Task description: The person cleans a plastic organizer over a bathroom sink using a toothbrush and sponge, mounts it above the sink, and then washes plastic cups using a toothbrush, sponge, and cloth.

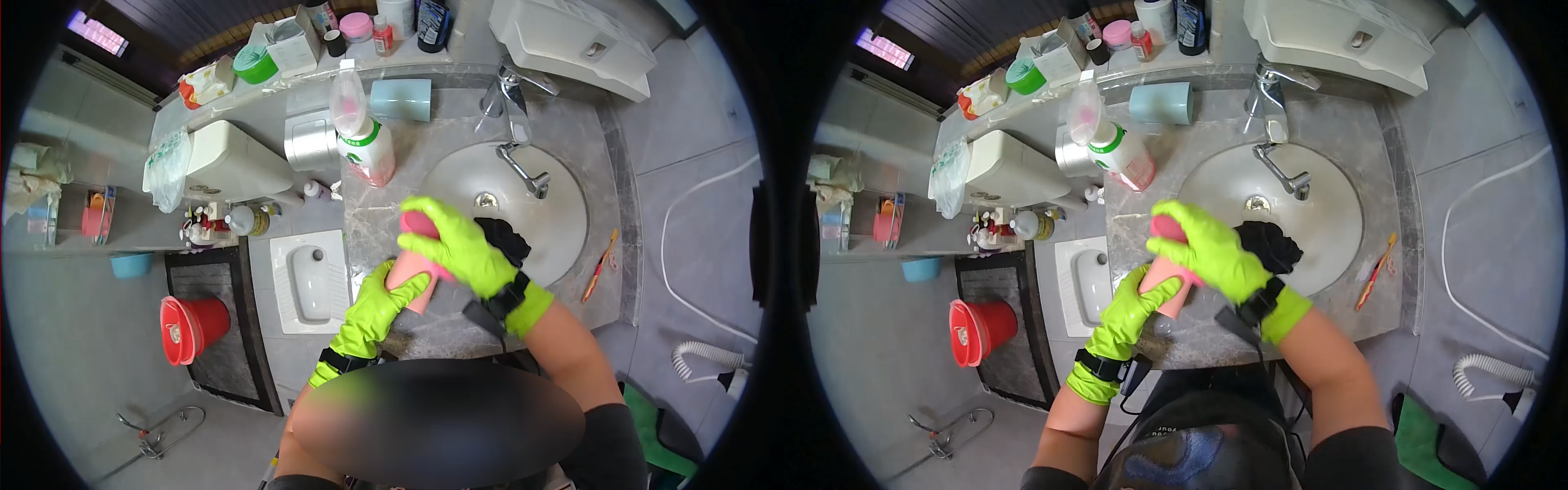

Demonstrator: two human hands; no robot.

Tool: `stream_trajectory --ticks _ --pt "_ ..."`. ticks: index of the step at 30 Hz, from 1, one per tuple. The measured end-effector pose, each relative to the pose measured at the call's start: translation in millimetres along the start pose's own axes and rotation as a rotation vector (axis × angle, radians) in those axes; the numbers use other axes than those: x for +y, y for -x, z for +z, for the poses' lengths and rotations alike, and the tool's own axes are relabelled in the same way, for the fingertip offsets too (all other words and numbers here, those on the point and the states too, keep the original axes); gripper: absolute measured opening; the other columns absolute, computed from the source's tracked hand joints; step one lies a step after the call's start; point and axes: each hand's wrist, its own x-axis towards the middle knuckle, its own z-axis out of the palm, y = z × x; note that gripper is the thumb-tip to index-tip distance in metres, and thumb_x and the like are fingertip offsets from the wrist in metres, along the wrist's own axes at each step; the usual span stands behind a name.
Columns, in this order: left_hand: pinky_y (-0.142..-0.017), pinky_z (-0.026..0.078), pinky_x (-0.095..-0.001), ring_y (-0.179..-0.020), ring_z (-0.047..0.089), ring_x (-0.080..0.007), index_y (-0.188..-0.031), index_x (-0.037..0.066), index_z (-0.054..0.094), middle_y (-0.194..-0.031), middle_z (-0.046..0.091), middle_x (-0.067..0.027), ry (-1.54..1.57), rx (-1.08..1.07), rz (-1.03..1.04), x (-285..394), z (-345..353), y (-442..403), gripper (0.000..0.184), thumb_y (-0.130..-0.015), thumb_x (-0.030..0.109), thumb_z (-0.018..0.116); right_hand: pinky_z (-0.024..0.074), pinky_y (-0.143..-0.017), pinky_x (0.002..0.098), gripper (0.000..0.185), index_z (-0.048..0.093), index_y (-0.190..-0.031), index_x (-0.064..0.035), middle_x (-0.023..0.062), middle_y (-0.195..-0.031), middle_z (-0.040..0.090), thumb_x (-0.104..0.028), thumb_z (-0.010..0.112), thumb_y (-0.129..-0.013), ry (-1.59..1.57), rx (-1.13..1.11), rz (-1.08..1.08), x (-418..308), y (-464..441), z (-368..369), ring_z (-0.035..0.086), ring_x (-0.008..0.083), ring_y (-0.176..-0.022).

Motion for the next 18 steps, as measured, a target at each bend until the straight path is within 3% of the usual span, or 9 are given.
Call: stream_trajectory --ticks 1,3,4,7,8,9,12,13,18 --pt "-0.086 0.054 -0.0343 -0.097 0.068 -0.0219 -0.127 -0.007 0.059 -0.111 0.072 -0.0165 0.044 -0.005 -0.026 3 2 0 0.074 -0.082 0.046 0.084 0.0474 -0.1 0.0394 0.05 0.058 -0.129 -0.0087 0.015 -0.116 0.066 -0.035 0.076 -0.091 -0.044 -0.023 0.101 4 -11 -6 0.062 0.031 -0.115" --pt "-0.086 0.054 -0.035 -0.098 0.069 -0.0229 -0.128 -0.007 0.059 -0.111 0.072 -0.0172 0.022 0.018 -0.027 3 2 -2 0.075 -0.08 0.046 0.085 0.0472 -0.101 0.0393 0.052 0.059 -0.13 -0.0091 0.0156 -0.118 0.066 -0.039 0.075 -0.09 0.456 -0.012 0.082 18 -24 -18 0.062 0.0312 -0.117" --pt "-0.087 0.054 -0.0352 -0.098 0.069 -0.0233 -0.128 -0.007 0.06 -0.112 0.072 -0.0175 -0.045 0.042 -0.014 -7 2 -2 0.075 -0.08 0.045 0.086 0.0478 -0.1 0.0392 0.052 0.059 -0.132 -0.0093 0.0158 -0.118 0.066 -0.037 0.076 -0.09 0.407 0.105 -0.038 24 -20 -13 0.063 0.0326 -0.115" --pt "-0.087 0.054 -0.0374 -0.1 0.07 -0.0278 -0.124 -0.004 0.062 -0.111 0.072 -0.0175 -0.134 0.059 0.102 -4 12 -1 0.068 -0.079 0.042 0.085 0.0483 -0.1 0.0388 0.054 0.059 -0.134 -0.0086 0.0168 -0.119 0.066 -0.033 0.076 -0.09 -0.276 -0.077 0.154 -21 -2 -25 0.063 0.0345 -0.114" --pt "-0.086 0.055 -0.0386 -0.099 0.07 -0.03 -0.122 -0.003 0.062 -0.109 0.072 -0.0175 -0.142 0.045 0.164 -14 17 -2 0.066 -0.08 0.042 0.085 0.0489 -0.099 0.038 0.051 0.06 -0.134 -0.0073 0.0163 -0.119 0.067 -0.03 0.076 -0.091 -0.249 -0.162 0.063 -29 8 -18 0.063 0.032 -0.114" --pt "-0.083 0.055 -0.0416 -0.097 0.069 -0.0341 -0.12 -0.002 0.062 -0.107 0.07 -0.0178 -0.289 0.093 0.252 -12 21 2 0.063 -0.079 0.04 0.084 0.0496 -0.098 0.0374 0.048 0.061 -0.131 -0.0066 0.0157 -0.119 0.067 -0.028 0.076 -0.091 0.181 -0.192 -0.111 -21 14 -12 0.065 0.0286 -0.113" --pt "-0.079 0.054 -0.0462 -0.093 0.065 -0.0397 -0.119 0.0 0.061 -0.103 0.067 -0.0188 -0.667 0.204 0.504 -3 30 11 0.061 -0.076 0.036 0.084 0.0515 -0.094 0.0395 0.049 0.062 -0.13 -0.0061 0.0175 -0.116 0.068 -0.03 0.076 -0.09 0.026 -0.128 0.047 5 0 -27 0.066 0.0346 -0.107" --pt "-0.078 0.053 -0.0469 -0.093 0.064 -0.0395 -0.121 0.0 0.06 -0.104 0.066 -0.0186 -0.771 0.224 0.581 -10 32 10 0.064 -0.074 0.035 0.085 0.0515 -0.093 0.0397 0.051 0.063 -0.13 -0.0064 0.0165 -0.115 0.068 -0.035 0.076 -0.089 0.574 -0.15 -0.019 4 -2 -40 0.066 0.0328 -0.107" --pt "-0.076 0.052 -0.0483 -0.091 0.061 -0.0386 -0.13 0.0 0.057 -0.104 0.063 -0.0181 -0.9 0.326 0.689 -23 38 16 0.074 -0.069 0.032 0.085 0.0511 -0.092 0.0411 0.054 0.062 -0.129 -0.0078 0.0175 -0.114 0.068 -0.04 0.076 -0.088 -0.116 -0.171 0.267 -42 29 -51 0.067 0.0327 -0.106"
